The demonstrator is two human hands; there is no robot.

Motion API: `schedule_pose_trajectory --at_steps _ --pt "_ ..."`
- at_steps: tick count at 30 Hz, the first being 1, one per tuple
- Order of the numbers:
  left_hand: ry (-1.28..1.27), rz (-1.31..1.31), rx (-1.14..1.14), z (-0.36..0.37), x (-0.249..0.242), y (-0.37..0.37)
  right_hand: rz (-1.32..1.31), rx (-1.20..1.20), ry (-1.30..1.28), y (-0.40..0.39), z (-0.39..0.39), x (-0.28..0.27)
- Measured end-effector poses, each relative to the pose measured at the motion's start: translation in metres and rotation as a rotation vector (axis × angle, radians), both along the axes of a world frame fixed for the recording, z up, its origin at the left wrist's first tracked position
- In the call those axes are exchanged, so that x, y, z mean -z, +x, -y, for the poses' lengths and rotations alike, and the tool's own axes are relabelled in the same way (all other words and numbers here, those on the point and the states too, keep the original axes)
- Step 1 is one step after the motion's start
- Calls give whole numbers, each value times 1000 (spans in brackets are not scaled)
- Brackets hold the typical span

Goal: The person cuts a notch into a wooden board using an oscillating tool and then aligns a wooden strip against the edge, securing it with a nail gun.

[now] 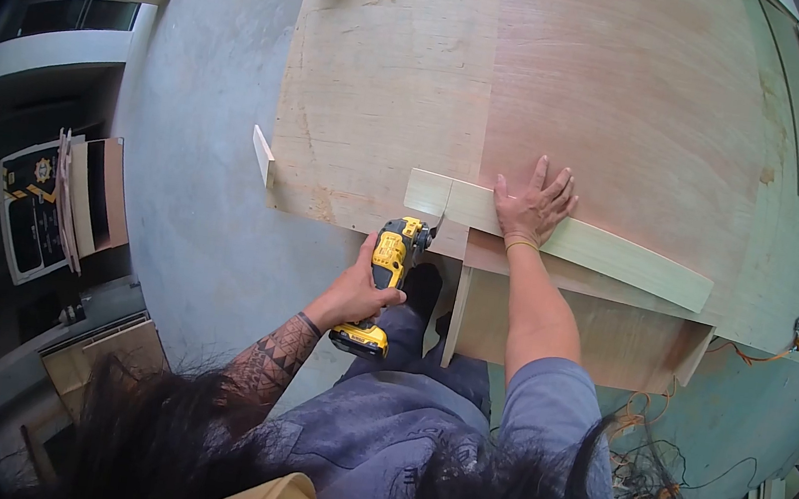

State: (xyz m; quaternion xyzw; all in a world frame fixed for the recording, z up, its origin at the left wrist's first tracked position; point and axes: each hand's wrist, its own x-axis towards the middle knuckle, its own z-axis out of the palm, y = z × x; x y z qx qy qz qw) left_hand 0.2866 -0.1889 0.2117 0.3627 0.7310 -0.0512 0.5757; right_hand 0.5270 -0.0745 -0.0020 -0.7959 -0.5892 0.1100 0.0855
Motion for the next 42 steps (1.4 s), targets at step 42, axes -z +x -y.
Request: schedule_pose_trajectory --at_steps 42 --pt "-54 58 33 -45 17 -10 -23 -7 -51 3 0 0"
